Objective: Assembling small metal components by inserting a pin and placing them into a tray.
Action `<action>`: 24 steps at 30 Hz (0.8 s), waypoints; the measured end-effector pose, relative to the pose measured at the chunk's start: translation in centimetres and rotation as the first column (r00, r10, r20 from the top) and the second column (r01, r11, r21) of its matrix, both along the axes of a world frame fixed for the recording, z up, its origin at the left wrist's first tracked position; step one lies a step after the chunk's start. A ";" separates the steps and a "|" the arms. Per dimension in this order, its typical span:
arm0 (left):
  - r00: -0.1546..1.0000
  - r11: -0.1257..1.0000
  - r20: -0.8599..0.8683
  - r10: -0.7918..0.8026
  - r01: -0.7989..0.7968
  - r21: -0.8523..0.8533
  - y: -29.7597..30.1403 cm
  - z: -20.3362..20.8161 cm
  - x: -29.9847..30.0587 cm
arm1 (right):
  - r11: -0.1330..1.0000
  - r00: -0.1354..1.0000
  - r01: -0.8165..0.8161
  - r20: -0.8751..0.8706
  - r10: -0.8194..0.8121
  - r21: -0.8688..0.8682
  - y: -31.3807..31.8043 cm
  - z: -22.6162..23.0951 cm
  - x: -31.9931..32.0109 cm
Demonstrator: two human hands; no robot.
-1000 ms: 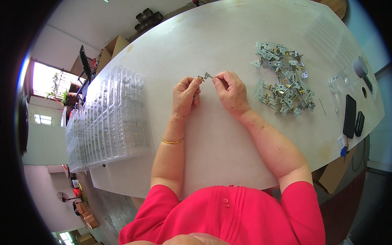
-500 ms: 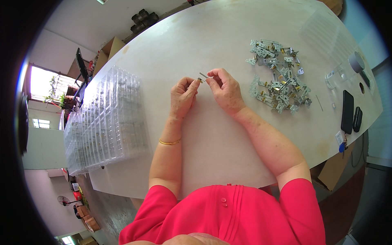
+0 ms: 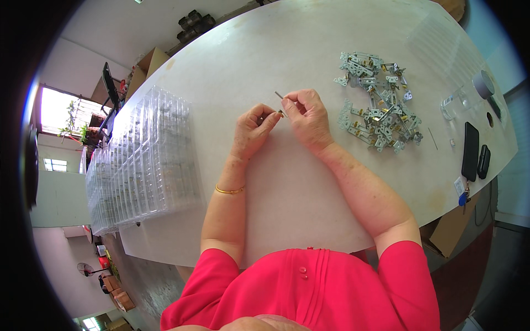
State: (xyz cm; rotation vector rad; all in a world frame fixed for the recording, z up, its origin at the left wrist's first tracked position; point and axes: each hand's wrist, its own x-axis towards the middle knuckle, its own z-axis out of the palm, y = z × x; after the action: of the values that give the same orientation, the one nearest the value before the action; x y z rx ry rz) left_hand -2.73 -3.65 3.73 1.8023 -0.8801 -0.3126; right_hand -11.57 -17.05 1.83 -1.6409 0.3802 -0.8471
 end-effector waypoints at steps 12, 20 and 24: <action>0.766 0.932 -0.641 -0.045 -0.198 -0.302 1.0 -0.2 1.7 | 0.994 0.992 -0.061 -0.112 0.051 -0.086 -0.1 0.3 -0.3; 0.786 0.934 -0.618 -0.029 -0.198 -0.296 0.8 -0.3 1.4 | 0.989 0.988 -0.064 -0.148 0.044 -0.131 -0.1 0.5 -0.3; 0.808 0.935 -0.589 -0.025 -0.189 -0.300 0.8 -0.3 1.2 | 0.984 0.990 -0.052 -0.140 0.028 -0.171 -0.1 0.6 -0.4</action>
State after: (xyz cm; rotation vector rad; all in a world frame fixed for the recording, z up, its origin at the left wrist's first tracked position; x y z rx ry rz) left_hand -1.50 -2.89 3.47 1.2895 -0.3774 -0.5829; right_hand -11.96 -17.12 2.43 -1.8696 0.3749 -0.7564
